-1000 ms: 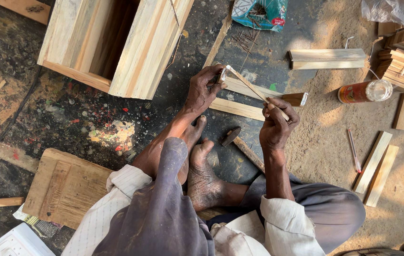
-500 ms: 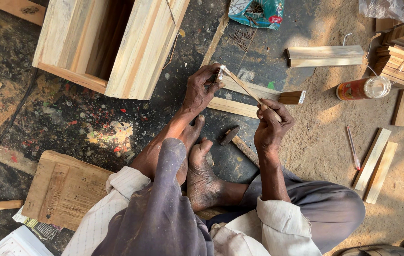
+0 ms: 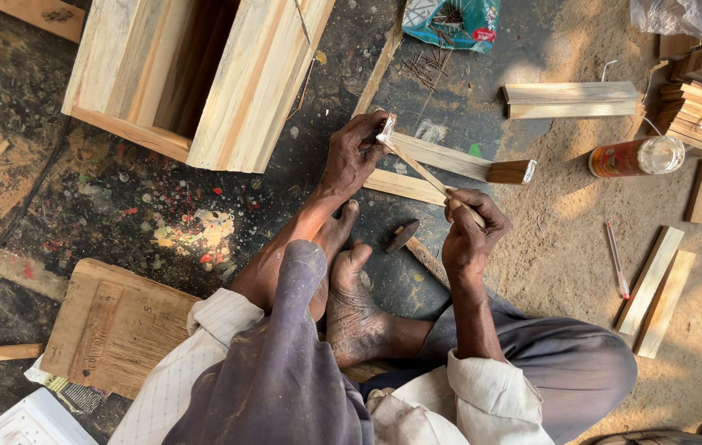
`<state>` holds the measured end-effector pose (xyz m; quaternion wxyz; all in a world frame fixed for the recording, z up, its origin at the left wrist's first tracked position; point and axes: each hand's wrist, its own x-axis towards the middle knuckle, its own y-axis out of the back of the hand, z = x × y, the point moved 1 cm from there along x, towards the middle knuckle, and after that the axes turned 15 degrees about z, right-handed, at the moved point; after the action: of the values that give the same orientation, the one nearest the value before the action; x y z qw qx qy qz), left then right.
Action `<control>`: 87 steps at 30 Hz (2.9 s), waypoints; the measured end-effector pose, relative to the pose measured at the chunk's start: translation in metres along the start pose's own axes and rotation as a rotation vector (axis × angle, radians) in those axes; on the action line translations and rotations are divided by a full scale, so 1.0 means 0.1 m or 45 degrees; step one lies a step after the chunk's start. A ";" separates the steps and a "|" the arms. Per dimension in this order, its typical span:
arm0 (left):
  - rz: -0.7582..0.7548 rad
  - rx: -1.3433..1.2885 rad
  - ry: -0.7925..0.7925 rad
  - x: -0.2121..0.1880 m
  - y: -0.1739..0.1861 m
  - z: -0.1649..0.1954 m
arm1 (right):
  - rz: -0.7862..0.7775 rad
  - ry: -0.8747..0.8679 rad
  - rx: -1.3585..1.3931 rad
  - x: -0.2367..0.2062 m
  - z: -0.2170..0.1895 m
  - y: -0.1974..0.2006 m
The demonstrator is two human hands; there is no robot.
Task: The person assembles small wooden boxes by applying glue to the ends of wooden planks and joining them with smaller blocks. They use a hammer to secure the joints and a stick to spread the adhesive. The person works on multiple box frames, assembling them one by one on the floor.
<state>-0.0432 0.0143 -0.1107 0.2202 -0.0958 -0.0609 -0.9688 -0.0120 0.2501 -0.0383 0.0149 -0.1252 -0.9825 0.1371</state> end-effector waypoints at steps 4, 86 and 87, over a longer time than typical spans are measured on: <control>-0.027 -0.045 0.014 0.00 -0.01 0.02 | 0.039 -0.046 0.029 -0.04 -0.06 0.03; -0.709 0.707 -0.590 -0.14 -1.27 0.11 | 0.391 -0.137 -0.698 -0.01 -0.13 1.05; -0.713 0.722 -0.590 -0.14 -1.28 0.11 | 0.372 -0.157 -0.687 -0.01 -0.06 1.03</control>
<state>-0.0846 0.1363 -0.1128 -0.0519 -0.2256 -0.3946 -0.8892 0.0141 0.3474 -0.0604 -0.0984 -0.2558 -0.9541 -0.1207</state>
